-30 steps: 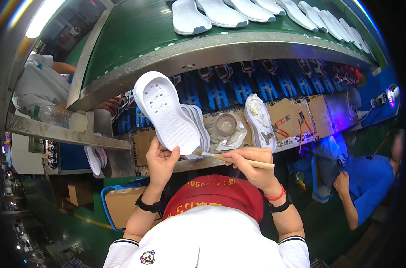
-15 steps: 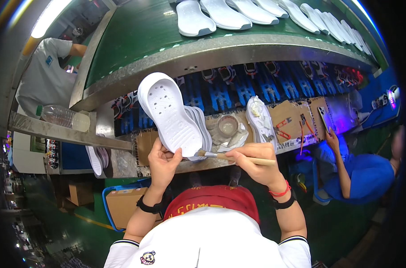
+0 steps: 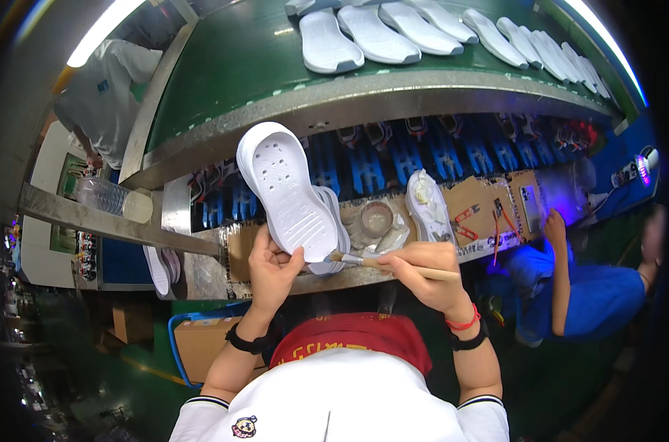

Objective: Applying adhesive to the bottom of shoe soles or insoles using a brush at a manufacturing workstation.

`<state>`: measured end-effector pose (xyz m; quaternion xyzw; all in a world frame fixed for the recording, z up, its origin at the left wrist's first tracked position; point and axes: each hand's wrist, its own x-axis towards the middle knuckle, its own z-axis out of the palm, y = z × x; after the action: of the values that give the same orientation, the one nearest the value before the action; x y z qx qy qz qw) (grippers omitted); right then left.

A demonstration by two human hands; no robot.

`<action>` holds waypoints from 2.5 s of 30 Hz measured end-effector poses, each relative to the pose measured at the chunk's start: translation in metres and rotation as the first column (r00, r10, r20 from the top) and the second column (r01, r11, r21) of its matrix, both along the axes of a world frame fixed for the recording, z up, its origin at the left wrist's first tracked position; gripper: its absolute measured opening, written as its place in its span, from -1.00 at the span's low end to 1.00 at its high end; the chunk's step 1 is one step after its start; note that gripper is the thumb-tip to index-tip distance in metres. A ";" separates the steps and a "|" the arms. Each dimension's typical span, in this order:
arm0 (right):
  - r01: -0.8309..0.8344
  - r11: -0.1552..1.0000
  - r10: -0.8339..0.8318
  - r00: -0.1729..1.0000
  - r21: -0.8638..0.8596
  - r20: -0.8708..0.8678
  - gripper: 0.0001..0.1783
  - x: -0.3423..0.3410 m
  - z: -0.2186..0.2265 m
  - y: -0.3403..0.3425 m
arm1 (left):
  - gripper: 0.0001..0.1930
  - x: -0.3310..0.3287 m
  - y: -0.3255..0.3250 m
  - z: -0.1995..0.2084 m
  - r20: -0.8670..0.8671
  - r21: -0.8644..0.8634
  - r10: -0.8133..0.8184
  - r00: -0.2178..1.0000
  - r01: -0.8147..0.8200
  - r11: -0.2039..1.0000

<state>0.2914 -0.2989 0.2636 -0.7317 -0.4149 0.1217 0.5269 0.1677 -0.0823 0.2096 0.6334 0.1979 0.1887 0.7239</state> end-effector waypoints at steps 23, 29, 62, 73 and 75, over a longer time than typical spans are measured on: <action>0.423 0.903 -0.318 0.783 0.082 -0.534 -0.69 -0.028 -0.046 -0.036 | -0.42 -0.013 0.055 -0.154 -0.526 0.354 0.054 0.849 0.161 0.921; 0.388 0.921 -0.304 0.760 0.026 -0.574 -0.72 -0.031 -0.061 -0.028 | -0.65 -0.034 0.038 -0.216 -0.562 0.117 -0.076 0.824 0.171 0.978; 0.019 0.999 -0.008 0.974 0.045 -0.226 -0.85 -0.026 -0.018 0.003 | -0.47 -0.029 -0.007 -0.010 -0.067 -0.074 -0.029 0.997 0.024 0.997; -0.059 0.997 0.062 0.996 0.042 -0.060 -0.82 -0.016 -0.019 0.010 | -0.47 -0.030 -0.004 -0.008 -0.097 -0.061 -0.048 0.994 0.043 0.997; -0.029 0.999 0.033 0.993 0.037 -0.114 -0.87 -0.014 -0.016 0.006 | -0.47 -0.028 -0.003 -0.007 -0.096 -0.044 -0.045 0.994 0.041 0.998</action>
<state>0.2775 -0.2926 0.2474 -0.7076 -0.3975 0.1645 0.5606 0.1396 -0.0851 0.2021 0.6307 0.2229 0.1380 0.7305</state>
